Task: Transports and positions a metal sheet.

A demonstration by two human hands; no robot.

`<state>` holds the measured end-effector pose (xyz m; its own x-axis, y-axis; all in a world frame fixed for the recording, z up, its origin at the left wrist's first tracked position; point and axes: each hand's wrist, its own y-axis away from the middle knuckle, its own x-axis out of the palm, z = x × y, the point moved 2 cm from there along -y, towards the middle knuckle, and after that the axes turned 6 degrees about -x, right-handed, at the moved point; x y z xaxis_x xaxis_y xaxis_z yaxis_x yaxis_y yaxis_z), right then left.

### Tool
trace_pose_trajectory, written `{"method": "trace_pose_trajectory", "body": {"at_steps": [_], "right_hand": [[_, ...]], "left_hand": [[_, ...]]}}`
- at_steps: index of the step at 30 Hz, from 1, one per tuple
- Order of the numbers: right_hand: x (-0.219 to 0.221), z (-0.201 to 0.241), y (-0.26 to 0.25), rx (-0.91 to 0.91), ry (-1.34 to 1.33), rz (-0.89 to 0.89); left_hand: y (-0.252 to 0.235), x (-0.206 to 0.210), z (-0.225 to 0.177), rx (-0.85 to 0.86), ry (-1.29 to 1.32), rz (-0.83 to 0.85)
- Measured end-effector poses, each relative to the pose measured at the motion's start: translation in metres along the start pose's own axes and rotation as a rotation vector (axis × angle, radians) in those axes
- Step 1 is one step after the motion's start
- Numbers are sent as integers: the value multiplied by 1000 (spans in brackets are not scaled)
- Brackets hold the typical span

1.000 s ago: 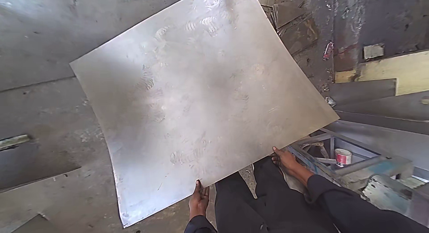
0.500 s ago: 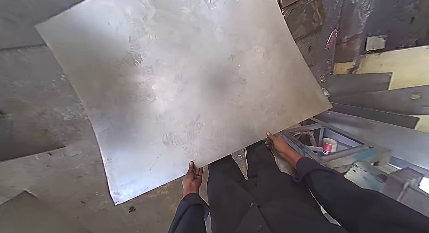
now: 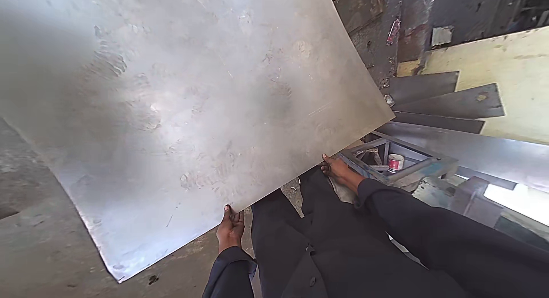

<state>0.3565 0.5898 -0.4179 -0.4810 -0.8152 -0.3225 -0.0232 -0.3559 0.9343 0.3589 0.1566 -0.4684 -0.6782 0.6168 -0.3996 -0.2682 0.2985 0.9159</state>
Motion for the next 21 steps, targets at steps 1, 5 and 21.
{"method": "trace_pose_trajectory", "body": {"at_steps": [1,5,21], "right_hand": [[0,-1,-1,-1,1,0],[1,-3,-2,4,21,2],[5,-7,-7,-1,5,3]], "left_hand": [[0,0,0,-1,-2,-1],[6,1,-3,-21,19,-4],[7,3,-5,-47,78,-48]]}}
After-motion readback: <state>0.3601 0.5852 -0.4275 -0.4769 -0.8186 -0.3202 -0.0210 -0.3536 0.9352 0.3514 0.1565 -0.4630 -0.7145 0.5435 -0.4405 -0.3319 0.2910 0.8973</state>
